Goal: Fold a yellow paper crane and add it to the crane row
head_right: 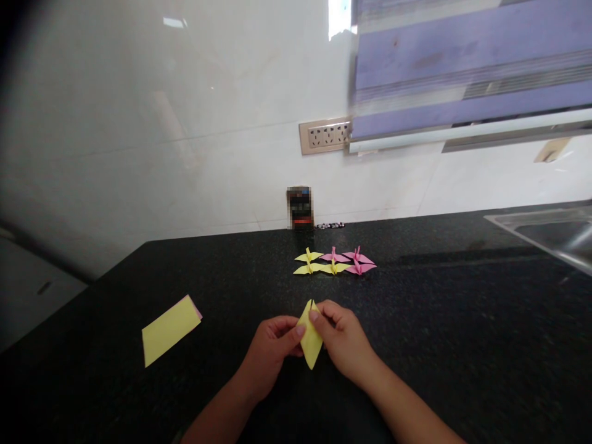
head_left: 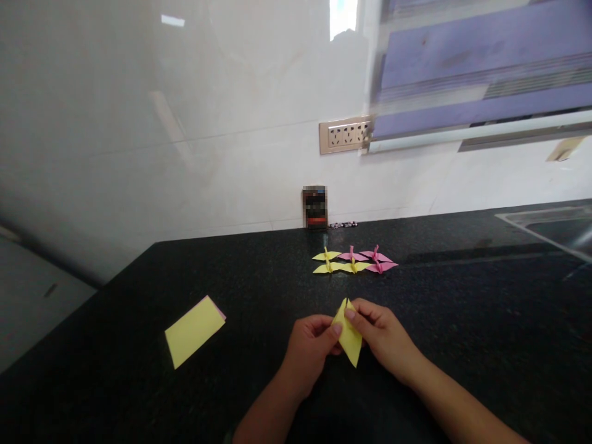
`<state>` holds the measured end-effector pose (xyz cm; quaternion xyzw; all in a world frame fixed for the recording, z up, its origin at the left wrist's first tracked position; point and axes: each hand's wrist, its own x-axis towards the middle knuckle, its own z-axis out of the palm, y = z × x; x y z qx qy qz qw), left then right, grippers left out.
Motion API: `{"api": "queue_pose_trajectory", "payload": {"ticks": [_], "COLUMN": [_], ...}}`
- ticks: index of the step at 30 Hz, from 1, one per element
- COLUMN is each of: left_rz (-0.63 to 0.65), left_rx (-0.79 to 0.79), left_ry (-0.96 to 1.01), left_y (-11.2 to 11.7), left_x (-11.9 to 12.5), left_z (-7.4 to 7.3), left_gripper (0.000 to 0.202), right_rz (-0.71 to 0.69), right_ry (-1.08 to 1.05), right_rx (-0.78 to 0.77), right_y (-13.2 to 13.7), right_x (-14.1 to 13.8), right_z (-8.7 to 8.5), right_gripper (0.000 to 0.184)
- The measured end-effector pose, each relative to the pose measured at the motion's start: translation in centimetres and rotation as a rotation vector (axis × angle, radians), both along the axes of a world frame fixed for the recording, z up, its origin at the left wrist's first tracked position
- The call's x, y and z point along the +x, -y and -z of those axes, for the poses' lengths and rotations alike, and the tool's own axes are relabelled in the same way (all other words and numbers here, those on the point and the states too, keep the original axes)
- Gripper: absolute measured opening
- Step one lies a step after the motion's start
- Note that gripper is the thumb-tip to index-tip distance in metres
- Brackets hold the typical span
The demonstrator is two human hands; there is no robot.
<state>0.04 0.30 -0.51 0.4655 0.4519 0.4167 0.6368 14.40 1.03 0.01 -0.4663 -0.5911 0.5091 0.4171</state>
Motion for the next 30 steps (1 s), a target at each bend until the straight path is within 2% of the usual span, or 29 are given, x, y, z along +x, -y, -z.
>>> {"api": "queue_pose_trajectory", "payload": {"ticks": [6, 10, 16, 24, 30], "left_rz": [0.012, 0.001, 0.026, -0.004, -0.004], "left_rx": [-0.044, -0.066, -0.050, 0.025, -0.036], "left_ry": [0.038, 0.060, 0.039, -0.061, 0.064], "left_y": [-0.21, -0.25, -0.06, -0.09, 0.01], "left_x": [-0.05, -0.01, -0.17, 0.03, -0.11], "left_z": [0.12, 0.20, -0.04, -0.34, -0.33], "left_gripper": [0.033, 0.036, 0.030, 0.029, 0.026], "right_rz": [0.004, 0.028, 0.041, 0.050, 0.070], "right_ry": [0.004, -0.015, -0.032, -0.065, -0.193], "right_rx": [-0.006, -0.029, -0.045, -0.078, -0.120], "right_y": [-0.12, -0.20, -0.22, -0.07, -0.34], "right_x": [0.21, 0.19, 0.07, -0.03, 0.15], "right_z": [0.30, 0.68, 0.39, 0.54, 0.26], "right_gripper": [0.017, 0.020, 0.019, 0.015, 0.016]}}
